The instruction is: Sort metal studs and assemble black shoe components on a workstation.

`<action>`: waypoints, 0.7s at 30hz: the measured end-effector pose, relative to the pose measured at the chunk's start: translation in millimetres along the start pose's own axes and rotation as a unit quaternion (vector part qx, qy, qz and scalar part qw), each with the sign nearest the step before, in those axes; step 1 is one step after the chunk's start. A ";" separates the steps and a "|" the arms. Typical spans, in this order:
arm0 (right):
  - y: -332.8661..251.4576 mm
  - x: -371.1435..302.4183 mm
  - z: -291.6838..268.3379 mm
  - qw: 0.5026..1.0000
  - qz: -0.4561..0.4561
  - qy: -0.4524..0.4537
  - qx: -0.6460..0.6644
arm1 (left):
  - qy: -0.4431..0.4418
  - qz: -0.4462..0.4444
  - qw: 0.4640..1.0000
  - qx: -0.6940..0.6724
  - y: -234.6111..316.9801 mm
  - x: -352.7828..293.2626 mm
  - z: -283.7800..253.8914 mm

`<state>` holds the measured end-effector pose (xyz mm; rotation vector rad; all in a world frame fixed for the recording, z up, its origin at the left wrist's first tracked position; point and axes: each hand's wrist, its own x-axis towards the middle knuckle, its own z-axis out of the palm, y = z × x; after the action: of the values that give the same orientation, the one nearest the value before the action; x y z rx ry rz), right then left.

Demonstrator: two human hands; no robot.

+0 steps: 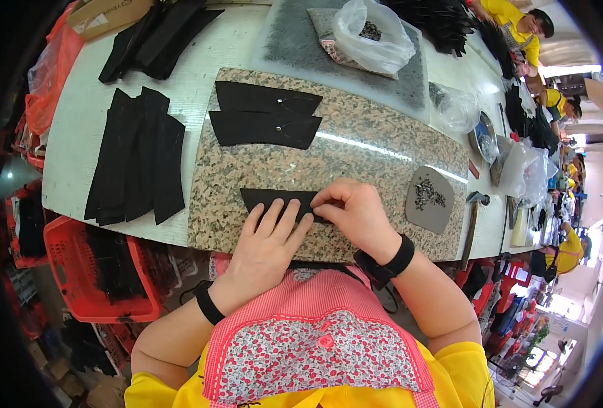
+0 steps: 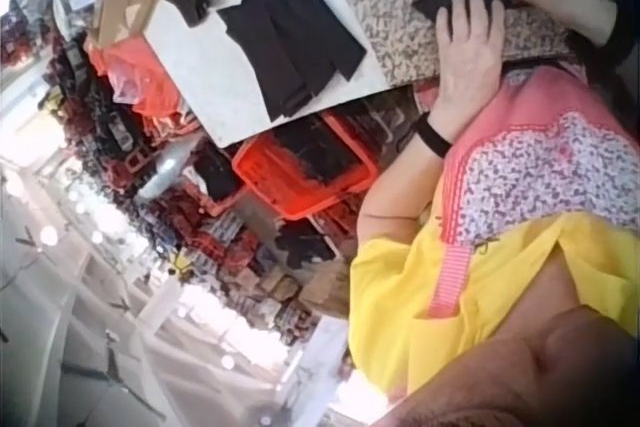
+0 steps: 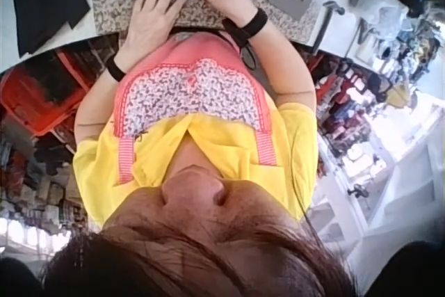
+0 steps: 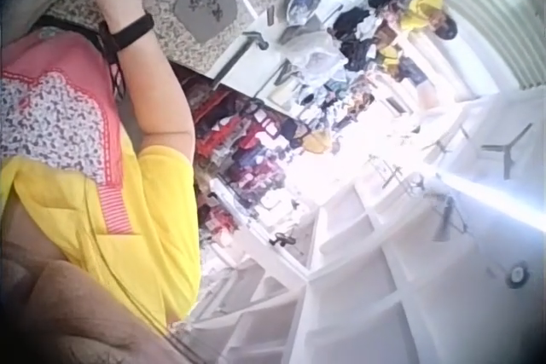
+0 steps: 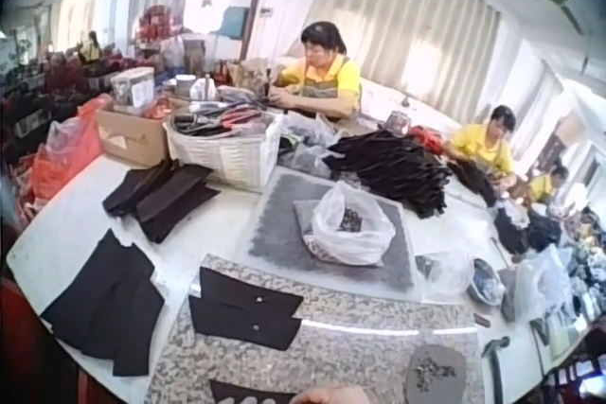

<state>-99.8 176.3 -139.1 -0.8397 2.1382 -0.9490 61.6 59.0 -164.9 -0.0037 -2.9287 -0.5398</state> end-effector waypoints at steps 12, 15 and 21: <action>4.0 8.6 3.1 0.997 -0.036 0.007 -0.066 | -0.002 0.007 1.000 0.001 -1.3 0.6 -0.5; 1.2 11.6 0.5 0.997 -0.046 0.005 -0.065 | -0.004 0.009 1.000 0.011 -0.8 0.8 -0.7; -12.6 24.2 -4.7 0.995 0.035 -0.060 -0.068 | -0.007 0.006 1.000 0.021 3.6 0.4 -1.8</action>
<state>-114.0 153.2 -133.6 -0.8602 2.1316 -0.7059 61.6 61.7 -161.9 -0.0188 -2.9514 -0.4772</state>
